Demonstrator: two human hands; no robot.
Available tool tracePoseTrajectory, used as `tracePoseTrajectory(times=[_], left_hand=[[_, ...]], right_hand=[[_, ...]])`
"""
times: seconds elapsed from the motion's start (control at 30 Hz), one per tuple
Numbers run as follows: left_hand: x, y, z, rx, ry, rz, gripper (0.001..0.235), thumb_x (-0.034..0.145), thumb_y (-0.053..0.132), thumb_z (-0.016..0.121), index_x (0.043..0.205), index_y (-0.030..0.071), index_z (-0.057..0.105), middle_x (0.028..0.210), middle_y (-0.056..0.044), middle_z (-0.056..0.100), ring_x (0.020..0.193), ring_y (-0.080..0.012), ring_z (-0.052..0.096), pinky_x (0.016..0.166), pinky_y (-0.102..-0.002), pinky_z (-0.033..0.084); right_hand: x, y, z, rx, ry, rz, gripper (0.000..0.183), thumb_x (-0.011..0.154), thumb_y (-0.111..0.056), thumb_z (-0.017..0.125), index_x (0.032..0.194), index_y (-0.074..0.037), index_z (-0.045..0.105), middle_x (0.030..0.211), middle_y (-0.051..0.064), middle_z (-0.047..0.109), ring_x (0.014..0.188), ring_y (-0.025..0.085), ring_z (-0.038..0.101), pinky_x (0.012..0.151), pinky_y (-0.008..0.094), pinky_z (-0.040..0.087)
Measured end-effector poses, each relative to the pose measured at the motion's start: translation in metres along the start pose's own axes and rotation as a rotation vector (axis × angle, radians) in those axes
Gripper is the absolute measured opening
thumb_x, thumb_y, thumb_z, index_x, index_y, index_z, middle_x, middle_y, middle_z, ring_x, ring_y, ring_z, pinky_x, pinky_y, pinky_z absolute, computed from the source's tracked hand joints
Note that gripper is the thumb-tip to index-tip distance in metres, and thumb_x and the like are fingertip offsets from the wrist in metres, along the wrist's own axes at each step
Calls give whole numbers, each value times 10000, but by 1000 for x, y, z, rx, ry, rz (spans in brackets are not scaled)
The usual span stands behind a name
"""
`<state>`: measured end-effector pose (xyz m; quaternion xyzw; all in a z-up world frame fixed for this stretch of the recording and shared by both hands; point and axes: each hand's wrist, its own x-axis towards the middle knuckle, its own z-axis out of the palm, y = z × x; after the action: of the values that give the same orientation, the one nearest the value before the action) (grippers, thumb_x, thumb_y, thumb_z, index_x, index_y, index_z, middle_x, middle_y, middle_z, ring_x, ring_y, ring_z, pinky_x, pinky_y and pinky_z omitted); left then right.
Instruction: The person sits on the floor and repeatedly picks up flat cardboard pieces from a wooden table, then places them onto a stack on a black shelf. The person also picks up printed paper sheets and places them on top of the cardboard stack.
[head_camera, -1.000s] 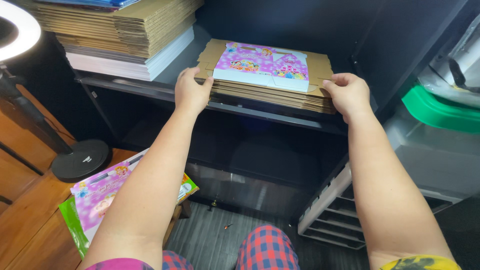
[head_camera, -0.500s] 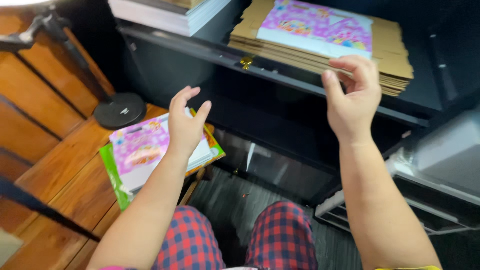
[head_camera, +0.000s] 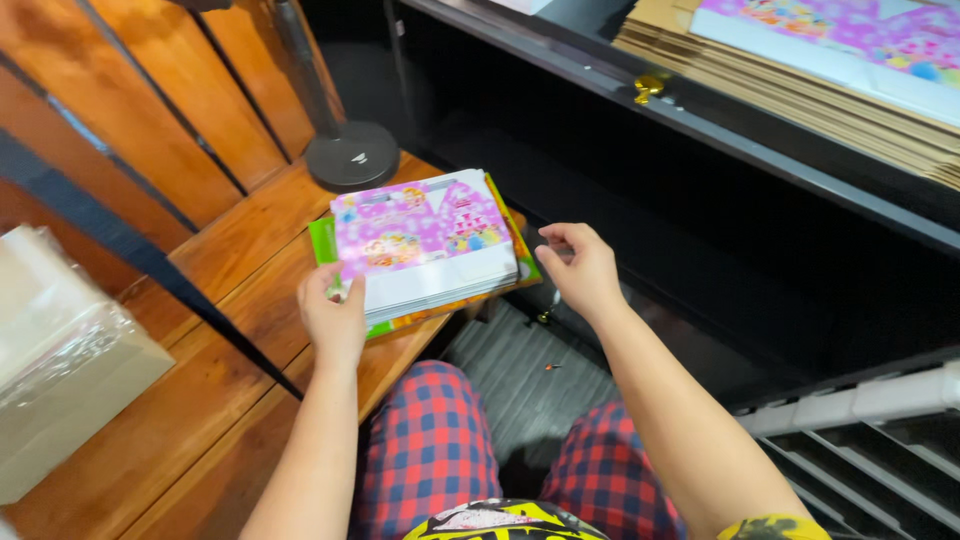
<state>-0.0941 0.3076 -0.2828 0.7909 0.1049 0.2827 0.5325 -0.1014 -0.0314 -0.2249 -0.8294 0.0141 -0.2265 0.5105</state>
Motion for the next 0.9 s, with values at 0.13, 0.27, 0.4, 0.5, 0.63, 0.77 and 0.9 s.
tracePoseTrajectory(times=[0.13, 0.27, 0.4, 0.5, 0.63, 0.77, 0.9], left_hand=[[-2, -3, -5, -43, -17, -79, 425, 836, 52, 831, 1234, 21, 685, 1209, -183, 573, 1140, -372, 659, 892, -385, 566], [-4, -3, -2, -100, -60, -71, 526, 817, 20, 833, 1302, -51, 641, 1159, -224, 598, 1069, -371, 703, 826, -365, 582], [-5, -5, -3, -66, -73, -112, 556, 822, 48, 835, 1338, -27, 641, 1170, -218, 626, 1079, -355, 706, 826, -347, 588], [-4, -6, -3, -47, -64, -70, 550, 817, 55, 843, 1333, -4, 663, 1165, -188, 632, 1070, -321, 712, 770, -300, 602], [-8, -3, -4, -19, -82, -121, 567, 848, 90, 823, 1384, 35, 647, 1234, -177, 624, 1121, -287, 691, 789, -255, 602], [-9, 1, -4, -1, -82, -148, 563, 865, 111, 814, 1399, 67, 644, 1262, -164, 617, 1155, -273, 674, 799, -235, 611], [-10, 6, -5, 11, -83, -178, 569, 868, 128, 808, 1411, 94, 641, 1264, -140, 615, 1172, -273, 663, 833, -245, 609]], right_hand=[[-8, -1, 34, -237, -199, -43, 423, 872, -204, 799, 1264, -77, 702, 1245, 149, 652, 1141, 334, 677, 886, 419, 630], [-18, -6, 55, -293, -267, -45, 593, 941, -344, 737, 1413, -16, 589, 1480, 204, 537, 1320, 414, 563, 1080, 535, 506], [-23, -6, 65, -331, -270, -23, 688, 930, -431, 728, 1475, -49, 552, 1566, 157, 472, 1381, 377, 519, 1131, 490, 472], [-26, -5, 68, -365, -273, 12, 717, 925, -442, 724, 1505, -71, 526, 1597, 120, 448, 1387, 367, 510, 1139, 497, 459], [-28, -4, 68, -363, -264, 50, 702, 939, -431, 719, 1517, -85, 521, 1608, 94, 446, 1392, 358, 510, 1137, 485, 458], [-25, -6, 67, -389, -277, 81, 745, 913, -494, 733, 1526, -129, 520, 1615, 28, 440, 1399, 305, 514, 1140, 432, 454], [-26, -7, 68, -395, -285, 90, 746, 911, -487, 733, 1526, -126, 516, 1621, 32, 431, 1398, 314, 509, 1144, 444, 453]])
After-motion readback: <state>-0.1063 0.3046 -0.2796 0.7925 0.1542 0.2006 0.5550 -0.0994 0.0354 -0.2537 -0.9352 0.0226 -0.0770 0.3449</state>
